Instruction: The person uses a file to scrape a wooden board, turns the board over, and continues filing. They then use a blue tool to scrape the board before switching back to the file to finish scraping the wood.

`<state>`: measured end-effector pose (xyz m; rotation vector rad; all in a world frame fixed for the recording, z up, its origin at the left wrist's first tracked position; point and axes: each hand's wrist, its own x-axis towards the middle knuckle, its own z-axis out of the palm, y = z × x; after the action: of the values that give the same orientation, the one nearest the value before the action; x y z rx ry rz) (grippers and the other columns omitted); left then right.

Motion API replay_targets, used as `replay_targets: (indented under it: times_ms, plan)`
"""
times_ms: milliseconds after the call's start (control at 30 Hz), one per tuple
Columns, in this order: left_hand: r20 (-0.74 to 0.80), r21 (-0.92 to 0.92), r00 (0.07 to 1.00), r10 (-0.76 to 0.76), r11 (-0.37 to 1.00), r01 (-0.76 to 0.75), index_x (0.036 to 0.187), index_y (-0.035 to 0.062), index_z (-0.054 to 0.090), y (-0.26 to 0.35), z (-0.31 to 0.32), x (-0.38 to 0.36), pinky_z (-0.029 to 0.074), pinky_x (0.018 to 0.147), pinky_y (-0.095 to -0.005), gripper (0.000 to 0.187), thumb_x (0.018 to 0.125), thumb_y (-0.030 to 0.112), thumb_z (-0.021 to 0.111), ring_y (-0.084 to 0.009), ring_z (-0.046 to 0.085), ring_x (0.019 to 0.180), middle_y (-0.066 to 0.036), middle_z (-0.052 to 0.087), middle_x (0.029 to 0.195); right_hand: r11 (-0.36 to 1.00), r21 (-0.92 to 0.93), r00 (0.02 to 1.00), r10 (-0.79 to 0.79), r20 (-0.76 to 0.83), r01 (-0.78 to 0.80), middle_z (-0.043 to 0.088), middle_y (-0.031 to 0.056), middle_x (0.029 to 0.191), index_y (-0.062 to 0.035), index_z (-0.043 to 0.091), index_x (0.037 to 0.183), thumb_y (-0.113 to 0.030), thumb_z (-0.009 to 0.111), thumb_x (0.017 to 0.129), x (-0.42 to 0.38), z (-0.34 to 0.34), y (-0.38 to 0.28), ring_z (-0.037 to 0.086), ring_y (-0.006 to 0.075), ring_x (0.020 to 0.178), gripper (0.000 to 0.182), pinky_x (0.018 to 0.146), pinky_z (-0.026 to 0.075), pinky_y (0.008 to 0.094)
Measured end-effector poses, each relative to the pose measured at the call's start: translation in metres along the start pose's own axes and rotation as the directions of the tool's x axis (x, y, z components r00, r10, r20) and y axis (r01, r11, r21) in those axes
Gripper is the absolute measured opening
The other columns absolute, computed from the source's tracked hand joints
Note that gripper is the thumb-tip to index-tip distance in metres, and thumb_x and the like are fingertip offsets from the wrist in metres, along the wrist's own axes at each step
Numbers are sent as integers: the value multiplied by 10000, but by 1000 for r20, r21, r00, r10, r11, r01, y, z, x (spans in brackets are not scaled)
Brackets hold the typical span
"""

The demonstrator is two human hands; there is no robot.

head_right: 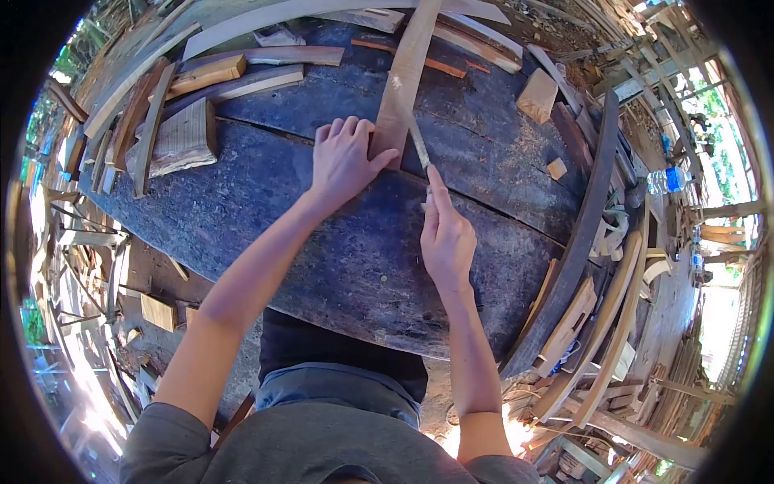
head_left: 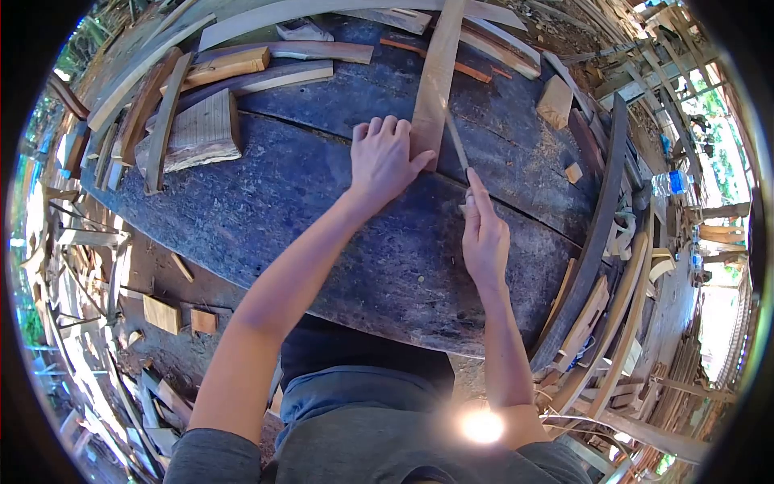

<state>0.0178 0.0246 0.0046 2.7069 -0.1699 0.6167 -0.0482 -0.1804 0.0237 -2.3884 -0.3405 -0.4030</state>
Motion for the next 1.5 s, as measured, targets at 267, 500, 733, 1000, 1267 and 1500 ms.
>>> replay_targets:
  times_ms: [267,500,733,1000,1267,1500]
  plan:
    - [204,34,977,65,997,-74,1605,188,265,-14,20,12,107,1165,-674,886,921,679,540,-311,274,1492,-135,329,1600,992,-14,992,125,31,-125,695,202,803,-201,562,1445,-124,572,1017,-14,-15,14,709,340,669,435,600,535,405]
    - [252,83,959,131,984,-156,1617,219,230,9,13,-15,14,1191,-689,702,1031,573,385,-290,126,1566,-122,190,1683,997,44,997,71,-5,-71,704,219,877,-197,560,1442,-105,581,1007,-13,-12,13,711,365,720,445,623,541,407]
    - [253,-21,963,89,996,-87,1601,124,258,55,4,-53,24,1184,-694,836,972,635,462,-309,147,1561,-193,207,1663,977,109,983,184,7,-183,717,242,1082,-127,550,1437,-217,540,1043,-5,-15,5,728,372,964,405,782,571,436]
    - [303,-180,945,119,981,-66,1609,51,177,75,-10,-80,22,1182,-694,1026,893,664,581,-340,149,1555,-229,198,1653,971,-215,975,53,-217,-101,687,218,1189,-66,529,1432,-486,740,848,32,7,11,707,420,972,750,817,571,472]
    - [265,-645,952,153,762,57,1435,66,501,30,-16,-67,320,1173,-458,495,946,60,575,-276,475,1392,-166,582,1391,922,-326,977,212,-26,-208,627,145,1104,-144,493,1459,-457,782,791,41,17,2,705,391,894,792,754,582,493]
    - [643,-766,724,-248,-199,612,1299,28,580,13,-3,23,512,969,-353,320,1069,231,487,-201,648,1097,-117,679,1138,992,6,992,124,33,-124,599,158,1095,-90,477,1458,-209,816,753,-57,-19,-39,675,360,949,791,787,581,466]
